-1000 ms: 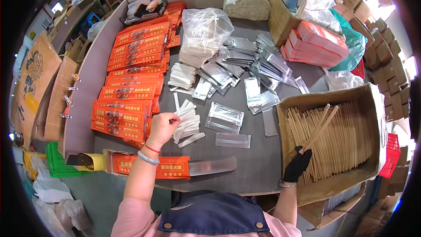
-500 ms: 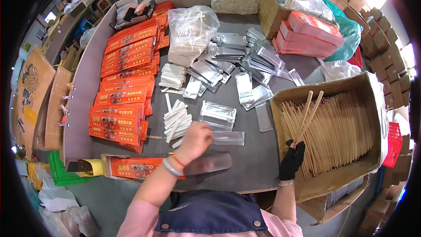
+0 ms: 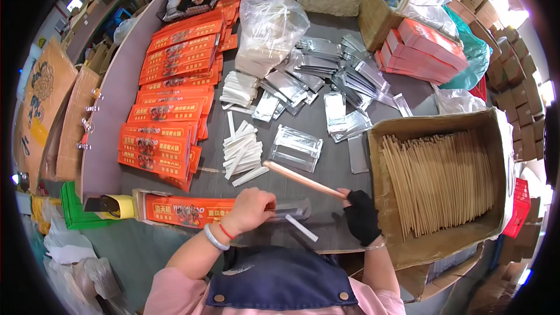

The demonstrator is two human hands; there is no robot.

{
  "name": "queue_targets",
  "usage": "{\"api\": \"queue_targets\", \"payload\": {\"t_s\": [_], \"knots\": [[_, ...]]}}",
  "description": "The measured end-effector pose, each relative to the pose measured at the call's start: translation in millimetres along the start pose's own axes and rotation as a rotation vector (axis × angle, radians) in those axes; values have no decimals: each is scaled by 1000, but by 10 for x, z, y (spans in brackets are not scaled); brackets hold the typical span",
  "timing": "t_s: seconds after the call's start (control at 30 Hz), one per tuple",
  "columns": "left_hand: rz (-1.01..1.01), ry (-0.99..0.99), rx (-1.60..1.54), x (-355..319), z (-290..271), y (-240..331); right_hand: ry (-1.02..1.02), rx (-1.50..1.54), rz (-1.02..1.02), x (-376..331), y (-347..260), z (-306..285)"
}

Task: Packaging thin wooden sticks into individual plastic sleeves and then into red cardboard boxes.

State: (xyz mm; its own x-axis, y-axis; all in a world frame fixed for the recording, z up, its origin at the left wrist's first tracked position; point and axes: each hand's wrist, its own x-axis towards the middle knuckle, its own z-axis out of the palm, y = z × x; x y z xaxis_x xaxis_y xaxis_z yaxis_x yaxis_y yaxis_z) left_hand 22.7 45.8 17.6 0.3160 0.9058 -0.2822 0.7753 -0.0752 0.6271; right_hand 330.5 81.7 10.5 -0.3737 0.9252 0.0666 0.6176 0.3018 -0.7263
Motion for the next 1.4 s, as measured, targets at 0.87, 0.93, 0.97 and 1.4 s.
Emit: {"api": "queue_targets", "payload": {"t_s": [0.87, 0.93, 0.97, 1.4], "knots": [[26, 416, 238, -787, -23, -265, -389, -253, -49, -62, 51, 138], [19, 369, 212, -745, 95, -342, -431, -328, -69, 20, 3, 315], [46, 365, 182, -673, 166, -288, -364, -231, -200, 91, -55, 529], [104, 301, 141, -348, 154, -166, -263, 534, -79, 137, -780, 1153]]}}
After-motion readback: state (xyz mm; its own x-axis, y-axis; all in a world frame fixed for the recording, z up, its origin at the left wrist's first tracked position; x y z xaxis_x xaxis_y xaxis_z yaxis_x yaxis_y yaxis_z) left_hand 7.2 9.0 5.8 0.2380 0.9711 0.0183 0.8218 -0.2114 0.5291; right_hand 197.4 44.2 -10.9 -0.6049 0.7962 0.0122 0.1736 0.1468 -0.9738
